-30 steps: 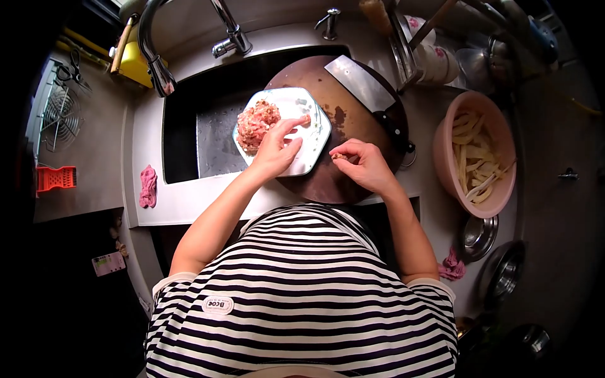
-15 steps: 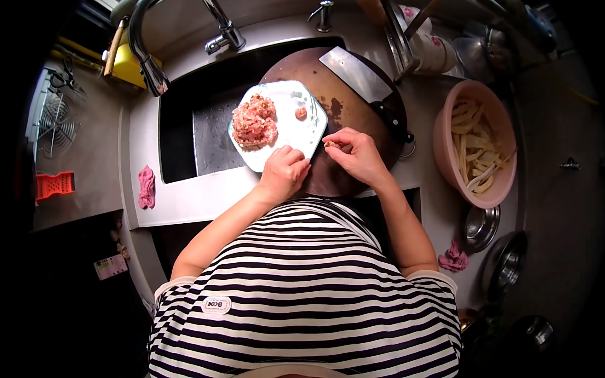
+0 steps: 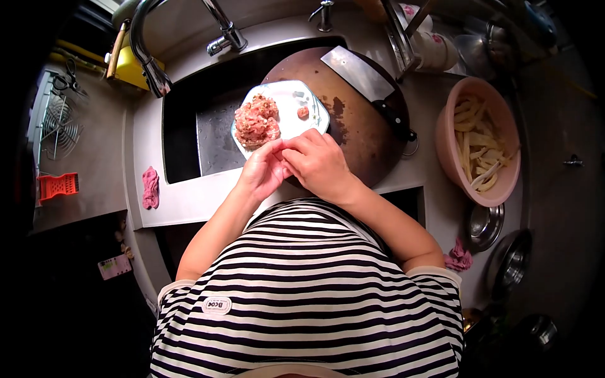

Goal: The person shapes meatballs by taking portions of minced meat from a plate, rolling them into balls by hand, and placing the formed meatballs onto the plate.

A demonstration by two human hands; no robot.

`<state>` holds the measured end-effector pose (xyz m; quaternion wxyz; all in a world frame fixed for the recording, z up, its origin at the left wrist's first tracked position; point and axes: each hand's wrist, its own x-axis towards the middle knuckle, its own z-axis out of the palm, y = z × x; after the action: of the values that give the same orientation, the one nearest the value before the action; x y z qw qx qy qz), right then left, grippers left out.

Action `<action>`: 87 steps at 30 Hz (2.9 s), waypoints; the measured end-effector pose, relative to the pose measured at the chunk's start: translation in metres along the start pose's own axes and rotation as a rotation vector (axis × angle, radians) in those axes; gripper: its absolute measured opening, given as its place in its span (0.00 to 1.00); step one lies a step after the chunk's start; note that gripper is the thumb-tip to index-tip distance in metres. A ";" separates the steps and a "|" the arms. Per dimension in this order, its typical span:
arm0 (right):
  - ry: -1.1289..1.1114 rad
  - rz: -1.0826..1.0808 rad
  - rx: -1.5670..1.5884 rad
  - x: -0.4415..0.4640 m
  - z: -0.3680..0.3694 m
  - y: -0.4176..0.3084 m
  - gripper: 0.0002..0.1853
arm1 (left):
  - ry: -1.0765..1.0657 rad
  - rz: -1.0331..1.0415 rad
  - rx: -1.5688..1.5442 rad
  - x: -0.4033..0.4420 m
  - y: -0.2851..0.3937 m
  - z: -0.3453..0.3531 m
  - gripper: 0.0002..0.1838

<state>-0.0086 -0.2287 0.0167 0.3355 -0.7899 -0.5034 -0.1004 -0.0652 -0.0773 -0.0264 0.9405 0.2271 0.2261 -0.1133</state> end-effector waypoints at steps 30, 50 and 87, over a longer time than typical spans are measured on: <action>-0.599 -0.613 0.178 0.075 -0.156 -0.127 0.11 | 0.024 0.075 -0.090 -0.030 0.042 0.007 0.27; 0.179 0.425 0.457 0.027 0.058 0.031 0.10 | -0.070 0.032 -0.059 -0.037 0.005 0.021 0.40; 0.109 0.106 0.363 0.081 0.019 -0.013 0.40 | -0.243 0.210 0.013 -0.032 0.013 0.068 0.33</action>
<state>0.0149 -0.1539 0.0485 0.5042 -0.7351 -0.4521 -0.0328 -0.0637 -0.0948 0.0477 0.9661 0.2401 0.0851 -0.0422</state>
